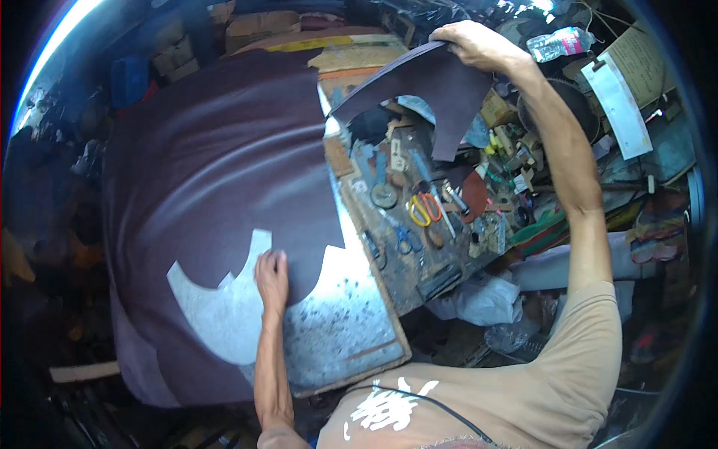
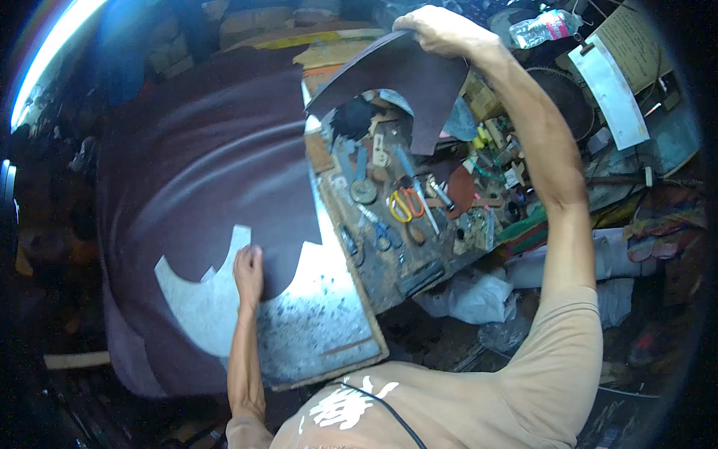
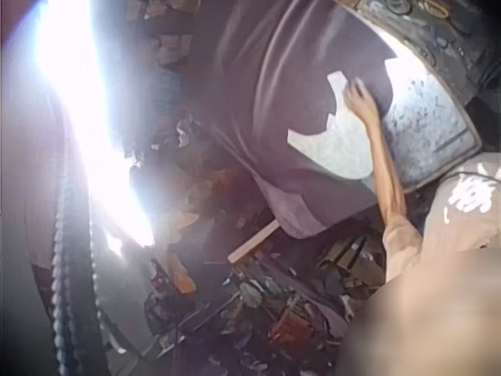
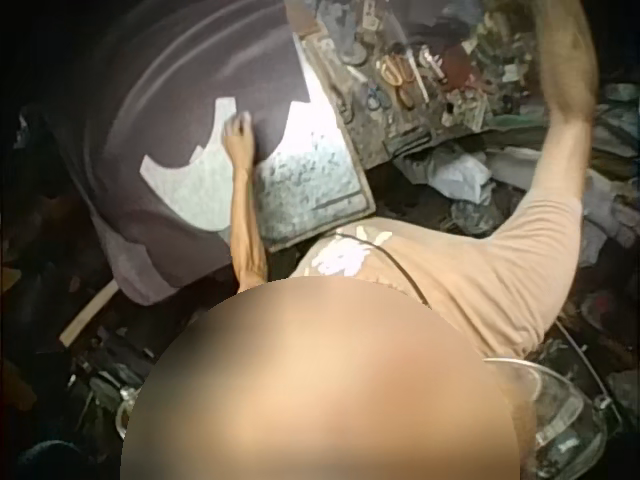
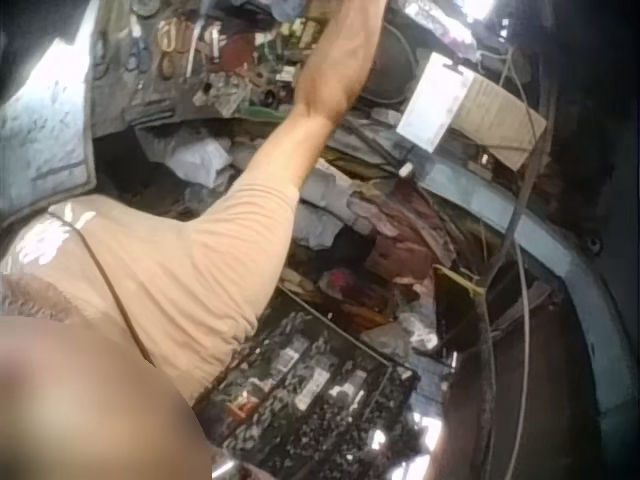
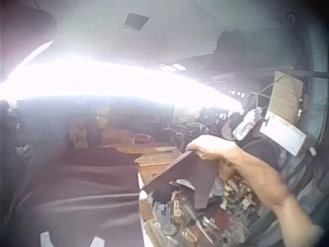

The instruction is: Cutting shoe components from a large sheet of leather using a metal template and a hand-held knife.

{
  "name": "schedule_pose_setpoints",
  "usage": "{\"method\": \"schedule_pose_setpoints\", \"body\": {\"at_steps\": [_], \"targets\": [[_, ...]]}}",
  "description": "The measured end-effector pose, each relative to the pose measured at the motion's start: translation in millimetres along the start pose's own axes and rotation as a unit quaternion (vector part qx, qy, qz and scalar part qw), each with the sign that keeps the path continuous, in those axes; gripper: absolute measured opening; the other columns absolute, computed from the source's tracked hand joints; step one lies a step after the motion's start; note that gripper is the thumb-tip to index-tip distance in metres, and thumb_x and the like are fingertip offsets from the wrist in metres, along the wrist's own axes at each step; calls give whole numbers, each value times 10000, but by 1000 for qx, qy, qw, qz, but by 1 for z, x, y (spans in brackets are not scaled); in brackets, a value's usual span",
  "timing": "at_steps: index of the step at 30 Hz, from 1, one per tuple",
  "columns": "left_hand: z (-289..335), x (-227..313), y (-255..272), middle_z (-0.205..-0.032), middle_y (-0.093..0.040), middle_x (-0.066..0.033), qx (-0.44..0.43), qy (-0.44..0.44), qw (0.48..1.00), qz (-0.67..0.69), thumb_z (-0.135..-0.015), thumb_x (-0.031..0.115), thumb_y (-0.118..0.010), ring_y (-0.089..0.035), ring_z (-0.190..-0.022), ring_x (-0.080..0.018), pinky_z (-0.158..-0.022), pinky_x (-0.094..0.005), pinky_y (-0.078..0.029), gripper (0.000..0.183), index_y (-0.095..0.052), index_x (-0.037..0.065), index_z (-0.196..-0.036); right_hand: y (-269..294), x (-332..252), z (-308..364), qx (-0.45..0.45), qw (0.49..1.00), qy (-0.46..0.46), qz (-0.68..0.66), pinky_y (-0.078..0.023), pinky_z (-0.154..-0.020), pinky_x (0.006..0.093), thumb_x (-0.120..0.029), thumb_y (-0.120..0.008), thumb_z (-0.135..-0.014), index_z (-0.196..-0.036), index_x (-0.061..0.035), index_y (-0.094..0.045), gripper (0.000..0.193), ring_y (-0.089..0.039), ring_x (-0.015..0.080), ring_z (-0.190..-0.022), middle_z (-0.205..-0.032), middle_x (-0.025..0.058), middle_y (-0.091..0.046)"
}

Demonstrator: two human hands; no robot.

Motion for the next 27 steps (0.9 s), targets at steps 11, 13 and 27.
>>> {"method": "schedule_pose_setpoints", "body": {"at_steps": [11,13,27], "targets": [[-31,69,98,-1088,-667,-180,-557,155,756,305,-841,815,-272,-625,-1032,-277,-1003,-424,-432,947,-657,3,-1140,142,-321,77,279,884,315,-206,-508,-698,409,-63,-599,-840,-954,-31,-636,124,-612,278,-746,-810,116,-648],[12,91,90,-1274,-571,-200,-404,165,812,387,-884,756,-292,-566,-1167,-300,-1049,-443,-407,905,-500,-4,-1328,132,-346,80,180,892,361,-205,-509,-833,415,-78,-640,-797,-1027,-48,-648,232,-630,302,-926,-952,122,-662],[-2,182,180,-1344,-505,-156,-148,-28,616,773,-911,445,-609,-485,-1256,-288,-1085,-448,-380,660,-423,-6,-1356,33,-301,109,325,496,-165,-788,-290,-1114,361,-524,-530,-932,-1423,-19,-345,727,-417,219,-1308,-1413,147,-439]]}}
Point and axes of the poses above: each hand's wrist, its own z-axis away from the middle knuckle, its own y-axis out of the back of the hand, x = y × z, the point moved 9 cm from there along -z, towards the middle knuckle
